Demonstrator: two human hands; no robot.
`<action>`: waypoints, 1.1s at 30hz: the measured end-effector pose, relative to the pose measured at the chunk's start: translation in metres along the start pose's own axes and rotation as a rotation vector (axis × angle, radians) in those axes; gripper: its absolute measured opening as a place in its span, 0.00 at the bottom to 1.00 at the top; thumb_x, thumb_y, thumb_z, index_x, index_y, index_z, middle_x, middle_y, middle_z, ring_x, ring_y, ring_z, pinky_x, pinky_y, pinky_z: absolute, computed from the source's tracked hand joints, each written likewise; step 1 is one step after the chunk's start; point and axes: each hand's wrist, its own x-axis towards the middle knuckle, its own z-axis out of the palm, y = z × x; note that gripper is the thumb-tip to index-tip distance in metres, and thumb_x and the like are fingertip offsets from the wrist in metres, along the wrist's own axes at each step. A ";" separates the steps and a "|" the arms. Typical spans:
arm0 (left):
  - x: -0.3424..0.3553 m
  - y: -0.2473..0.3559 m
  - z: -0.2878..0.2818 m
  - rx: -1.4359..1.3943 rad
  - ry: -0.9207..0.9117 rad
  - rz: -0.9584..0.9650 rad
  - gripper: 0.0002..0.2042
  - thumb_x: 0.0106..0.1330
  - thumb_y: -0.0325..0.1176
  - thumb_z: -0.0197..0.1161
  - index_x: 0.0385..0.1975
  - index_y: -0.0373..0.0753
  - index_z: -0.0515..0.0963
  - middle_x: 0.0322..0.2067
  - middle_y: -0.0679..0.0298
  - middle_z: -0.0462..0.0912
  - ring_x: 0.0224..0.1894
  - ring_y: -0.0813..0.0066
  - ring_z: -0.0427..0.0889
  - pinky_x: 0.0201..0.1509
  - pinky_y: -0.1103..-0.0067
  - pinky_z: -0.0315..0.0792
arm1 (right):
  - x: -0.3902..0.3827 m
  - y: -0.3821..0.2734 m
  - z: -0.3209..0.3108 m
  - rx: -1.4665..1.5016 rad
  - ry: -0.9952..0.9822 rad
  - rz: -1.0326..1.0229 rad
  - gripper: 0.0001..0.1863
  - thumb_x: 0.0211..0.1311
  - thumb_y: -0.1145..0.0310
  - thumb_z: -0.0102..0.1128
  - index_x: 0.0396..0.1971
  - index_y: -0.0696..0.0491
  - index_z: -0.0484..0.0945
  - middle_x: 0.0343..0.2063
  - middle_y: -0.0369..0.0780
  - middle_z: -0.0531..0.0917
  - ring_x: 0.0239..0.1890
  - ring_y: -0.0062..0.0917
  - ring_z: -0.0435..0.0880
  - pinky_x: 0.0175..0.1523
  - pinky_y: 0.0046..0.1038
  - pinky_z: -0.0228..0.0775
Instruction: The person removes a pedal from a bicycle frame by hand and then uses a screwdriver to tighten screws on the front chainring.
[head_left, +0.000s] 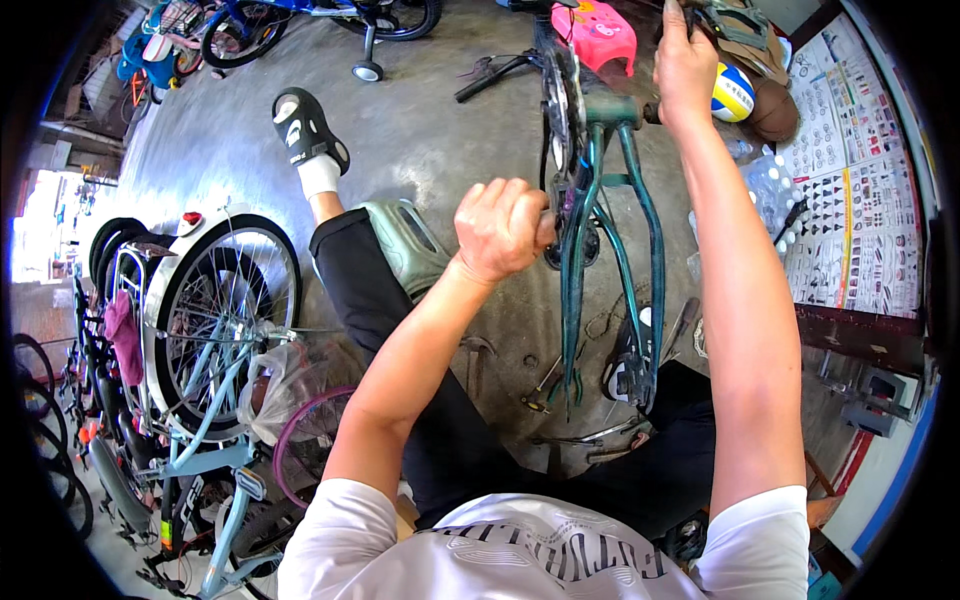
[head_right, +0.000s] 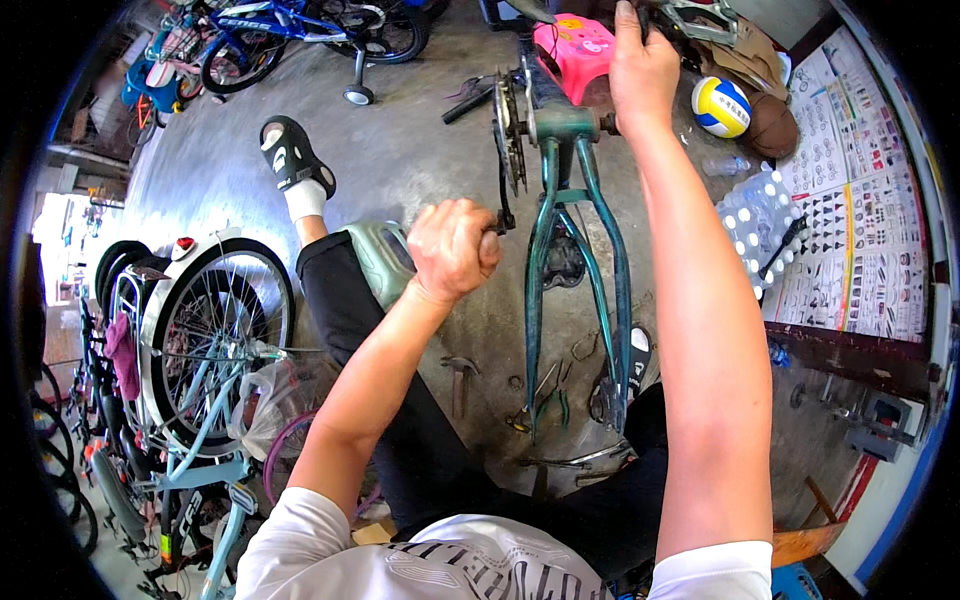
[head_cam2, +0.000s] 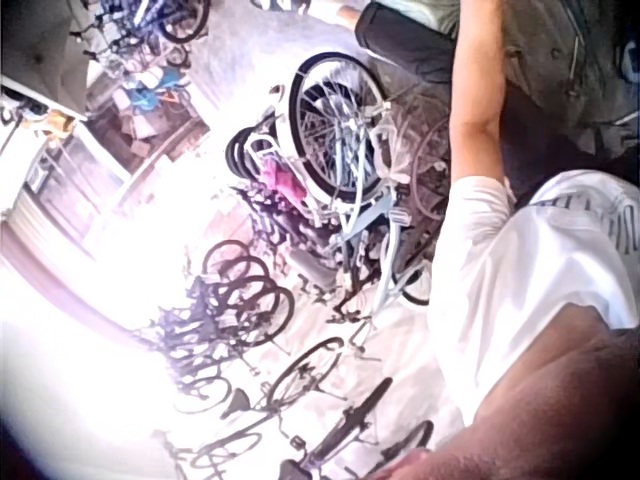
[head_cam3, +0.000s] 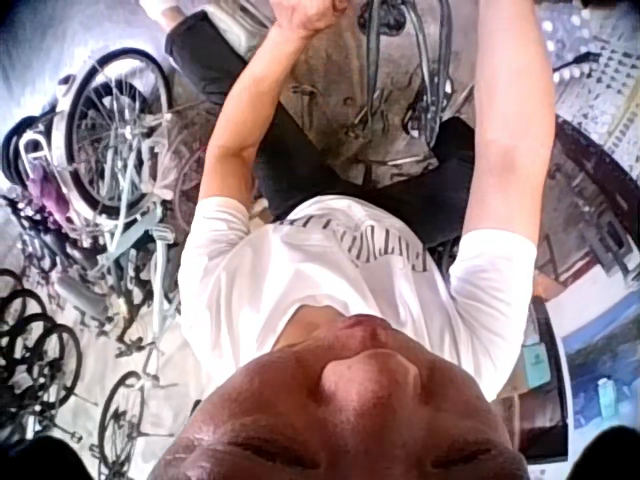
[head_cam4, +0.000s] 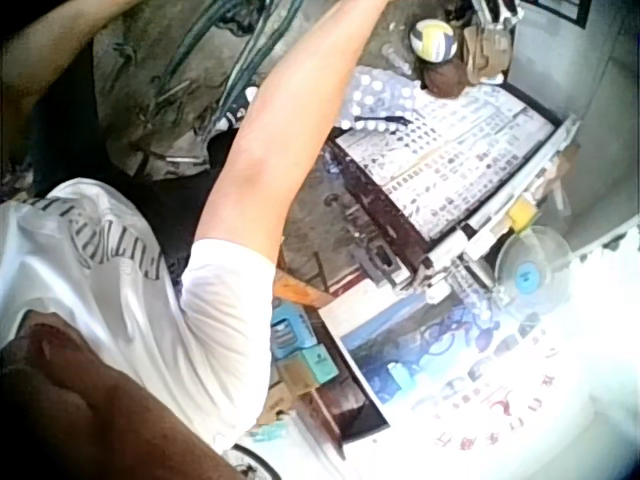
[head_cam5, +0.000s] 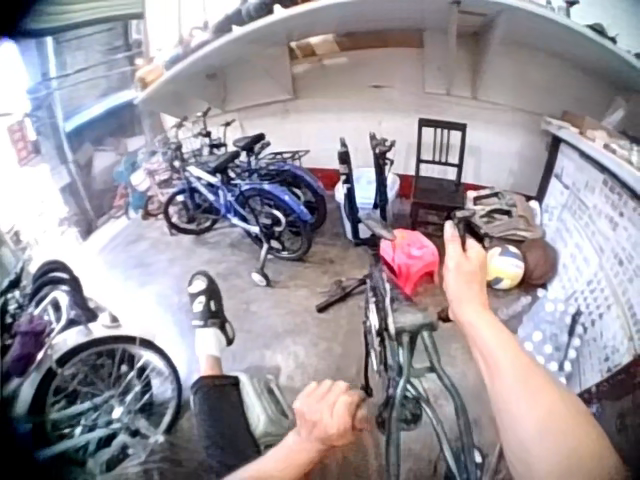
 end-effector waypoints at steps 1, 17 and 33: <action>0.001 -0.005 0.004 -0.010 0.002 -0.014 0.07 0.67 0.36 0.59 0.28 0.43 0.76 0.21 0.66 0.74 0.22 0.67 0.76 0.26 0.70 0.67 | 0.002 0.002 -0.003 -0.032 0.008 -0.039 0.26 0.76 0.52 0.55 0.47 0.65 0.82 0.38 0.47 0.87 0.41 0.31 0.81 0.52 0.32 0.72; 0.033 -0.142 0.102 -0.527 -0.835 -0.900 0.27 0.81 0.50 0.40 0.31 0.33 0.76 0.17 0.59 0.80 0.15 0.69 0.79 0.21 0.71 0.71 | 0.002 0.002 0.000 0.091 -0.101 0.034 0.26 0.75 0.50 0.55 0.39 0.61 0.87 0.32 0.45 0.89 0.36 0.28 0.86 0.46 0.30 0.75; -0.126 -0.129 0.168 -1.015 -0.581 -1.225 0.22 0.77 0.55 0.52 0.38 0.41 0.79 0.23 0.71 0.75 0.21 0.81 0.70 0.24 0.80 0.64 | 0.004 0.015 -0.007 -0.121 -0.009 0.081 0.29 0.72 0.45 0.59 0.29 0.61 0.79 0.23 0.36 0.79 0.31 0.19 0.70 0.40 0.30 0.67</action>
